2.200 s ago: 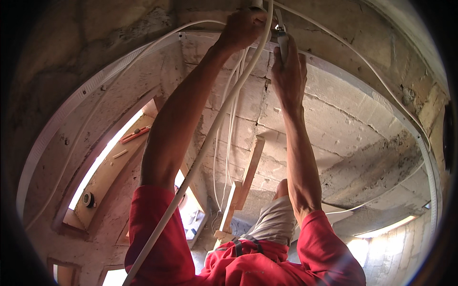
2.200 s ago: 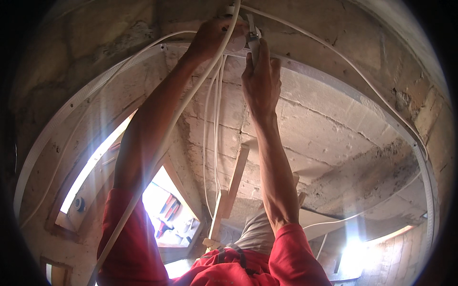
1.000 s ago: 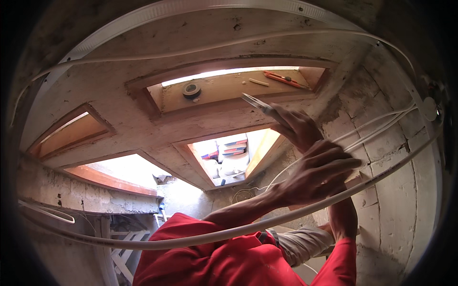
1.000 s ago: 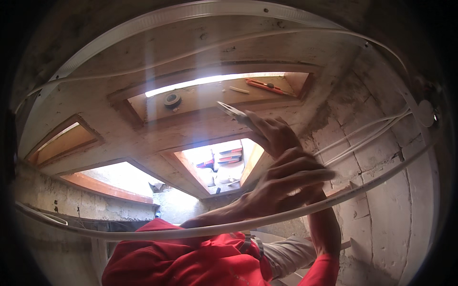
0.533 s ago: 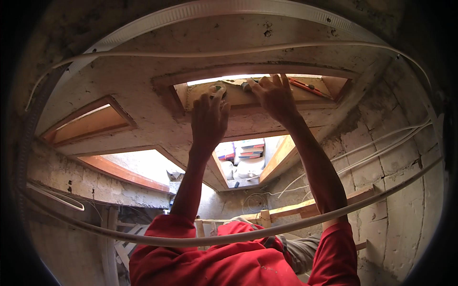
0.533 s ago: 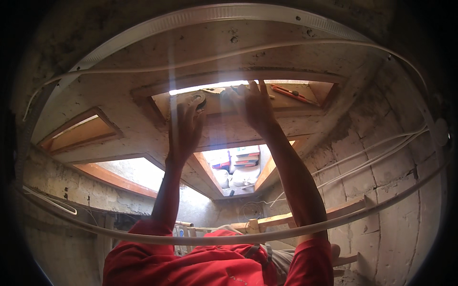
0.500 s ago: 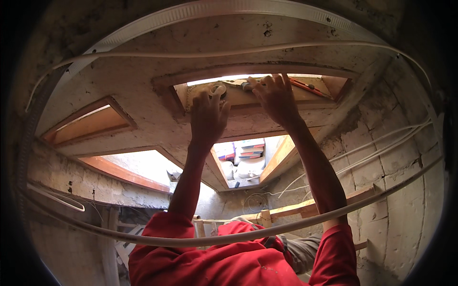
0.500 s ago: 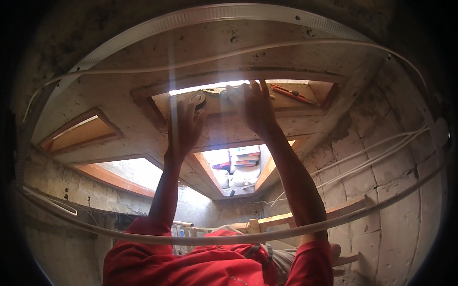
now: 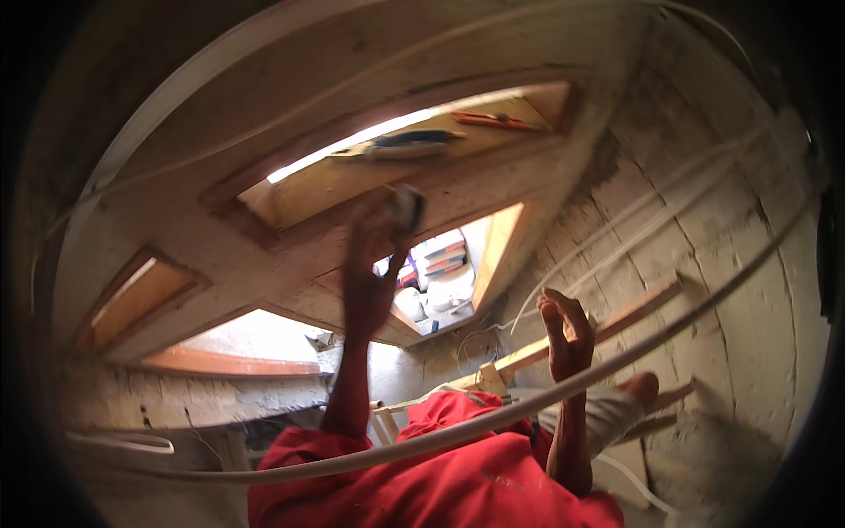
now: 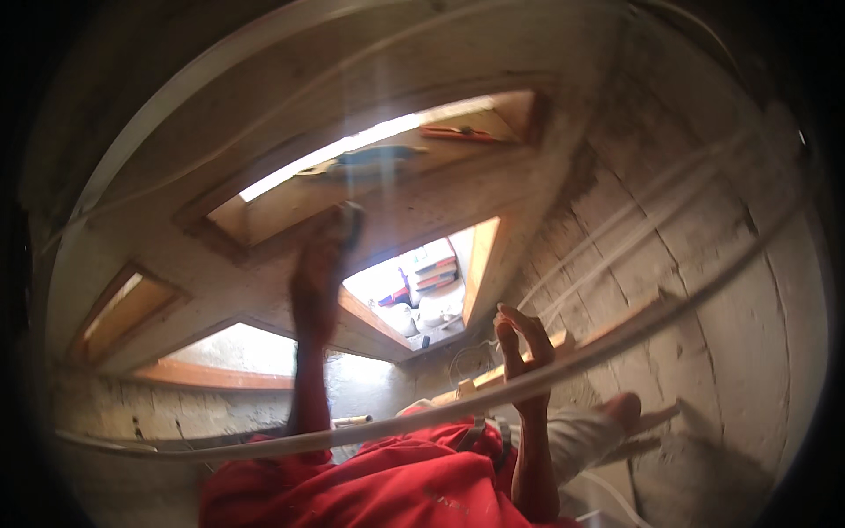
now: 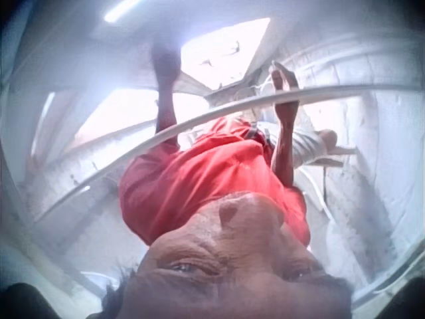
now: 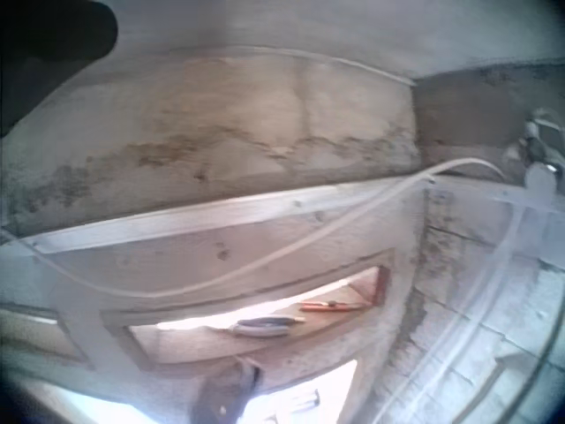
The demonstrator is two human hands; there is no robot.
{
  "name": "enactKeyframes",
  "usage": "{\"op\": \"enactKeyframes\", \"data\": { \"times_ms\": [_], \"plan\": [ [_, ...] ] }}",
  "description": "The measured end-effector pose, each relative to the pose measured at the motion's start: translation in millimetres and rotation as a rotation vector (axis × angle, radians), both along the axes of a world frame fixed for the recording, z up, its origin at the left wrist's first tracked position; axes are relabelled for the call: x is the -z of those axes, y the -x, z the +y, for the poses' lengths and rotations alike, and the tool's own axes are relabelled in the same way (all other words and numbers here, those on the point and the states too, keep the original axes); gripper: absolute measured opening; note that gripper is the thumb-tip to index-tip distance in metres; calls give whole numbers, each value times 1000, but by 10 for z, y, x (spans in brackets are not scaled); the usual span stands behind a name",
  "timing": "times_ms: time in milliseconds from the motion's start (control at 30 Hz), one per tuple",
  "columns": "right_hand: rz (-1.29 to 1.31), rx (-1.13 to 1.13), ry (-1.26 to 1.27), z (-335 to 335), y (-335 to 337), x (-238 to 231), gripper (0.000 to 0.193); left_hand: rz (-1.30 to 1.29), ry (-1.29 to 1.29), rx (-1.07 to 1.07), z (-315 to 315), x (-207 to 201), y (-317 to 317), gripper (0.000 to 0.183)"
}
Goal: The person secures white electrical conduit to a concrete ceiling using a hammer and nails. They position the conduit, hammer nails into the ceiling to hold it in place, and use pliers to cut the conduit to the required length.
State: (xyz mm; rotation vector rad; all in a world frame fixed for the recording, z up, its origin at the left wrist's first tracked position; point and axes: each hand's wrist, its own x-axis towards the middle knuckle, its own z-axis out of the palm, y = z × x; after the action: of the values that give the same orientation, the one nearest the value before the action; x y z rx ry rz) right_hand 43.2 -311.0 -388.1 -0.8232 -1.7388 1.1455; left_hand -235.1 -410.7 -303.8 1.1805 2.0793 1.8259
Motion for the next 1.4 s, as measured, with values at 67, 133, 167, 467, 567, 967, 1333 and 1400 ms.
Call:
{"op": "enactKeyframes", "data": {
  "times_ms": [67,133,167,467,567,967,1333,1400],
  "plan": [
    [43,25,35,-120,17,-204,33,-347,68,300,70,326,-628,28],
    [74,60,-19,-112,-18,-214,41,-523,-69,619,247,740,-1213,31],
    [8,72,51,-105,-77,-268,46,-572,-118,721,303,876,-1423,33],
    [-24,472,-26,-183,-717,-275,54,-745,-24,1115,728,931,-1965,54],
    [-99,511,-42,-213,-903,-319,65,-755,-52,1140,834,746,-2074,63],
    [-323,442,-199,-262,-1305,-210,56,-989,305,1219,958,742,-2297,54],
    [-217,359,-161,-258,-1411,-197,56,-1385,341,1199,1025,865,-2419,44],
    [-189,391,-139,-242,-1410,-142,57,-1523,343,1191,1010,921,-2455,45]
  ]
}}
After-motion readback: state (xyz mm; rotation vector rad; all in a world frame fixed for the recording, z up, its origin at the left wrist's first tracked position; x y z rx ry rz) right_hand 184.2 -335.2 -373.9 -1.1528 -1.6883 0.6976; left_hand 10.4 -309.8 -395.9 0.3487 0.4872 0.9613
